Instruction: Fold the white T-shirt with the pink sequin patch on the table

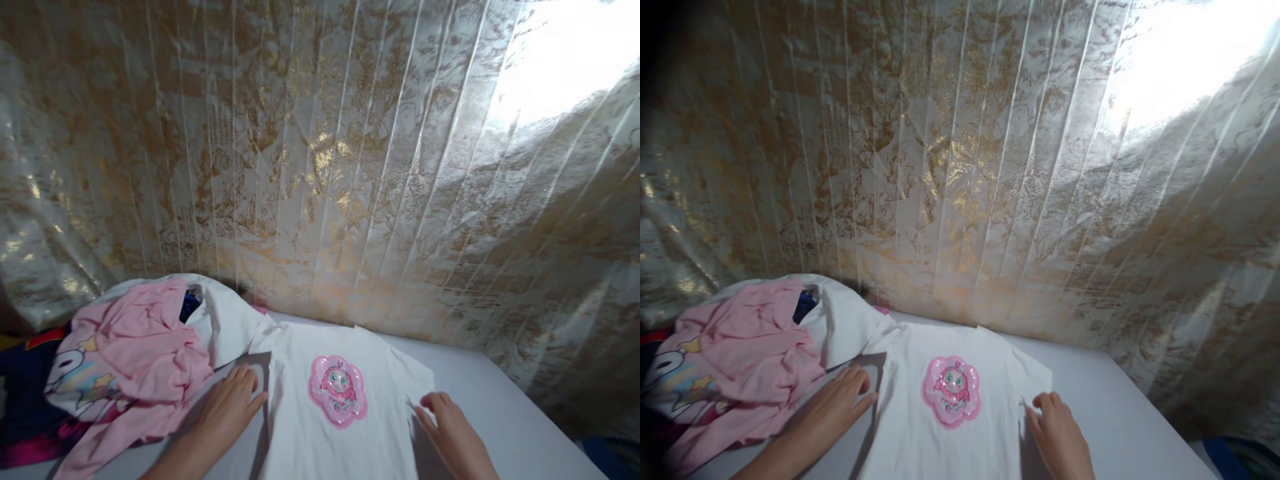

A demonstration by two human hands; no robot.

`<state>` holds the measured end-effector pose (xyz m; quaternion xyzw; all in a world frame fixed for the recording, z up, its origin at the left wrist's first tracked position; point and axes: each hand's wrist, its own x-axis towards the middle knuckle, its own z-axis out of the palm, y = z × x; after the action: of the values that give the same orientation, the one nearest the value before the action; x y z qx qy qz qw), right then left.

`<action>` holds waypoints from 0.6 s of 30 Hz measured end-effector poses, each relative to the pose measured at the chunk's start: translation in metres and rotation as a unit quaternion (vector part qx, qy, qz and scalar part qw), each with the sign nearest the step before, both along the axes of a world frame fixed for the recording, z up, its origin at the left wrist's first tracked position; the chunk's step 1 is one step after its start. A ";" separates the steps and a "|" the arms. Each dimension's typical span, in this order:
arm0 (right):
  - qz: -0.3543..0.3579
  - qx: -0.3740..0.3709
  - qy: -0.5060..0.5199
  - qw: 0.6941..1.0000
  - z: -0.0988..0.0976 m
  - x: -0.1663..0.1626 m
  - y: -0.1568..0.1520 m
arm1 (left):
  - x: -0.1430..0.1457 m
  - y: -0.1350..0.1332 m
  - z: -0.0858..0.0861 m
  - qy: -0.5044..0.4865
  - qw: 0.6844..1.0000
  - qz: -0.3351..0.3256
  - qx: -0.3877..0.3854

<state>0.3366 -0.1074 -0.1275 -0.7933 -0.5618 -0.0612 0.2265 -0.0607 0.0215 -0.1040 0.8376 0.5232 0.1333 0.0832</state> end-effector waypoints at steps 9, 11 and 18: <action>0.040 0.039 0.252 0.966 -0.018 -0.044 -0.011 | 0.035 0.000 -0.018 -0.180 0.980 -0.021 -0.081; 0.014 0.070 0.367 0.928 -0.010 -0.053 -0.010 | 0.031 0.003 -0.022 -0.272 0.955 0.003 -0.115; -0.033 0.028 0.591 0.805 0.007 -0.048 -0.027 | 0.013 0.003 -0.025 -0.374 0.904 0.057 -0.201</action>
<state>0.2890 -0.1346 -0.1204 -0.6874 -0.2906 0.3966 0.5346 -0.0481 0.0243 -0.1285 0.6608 0.5159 0.3332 0.4315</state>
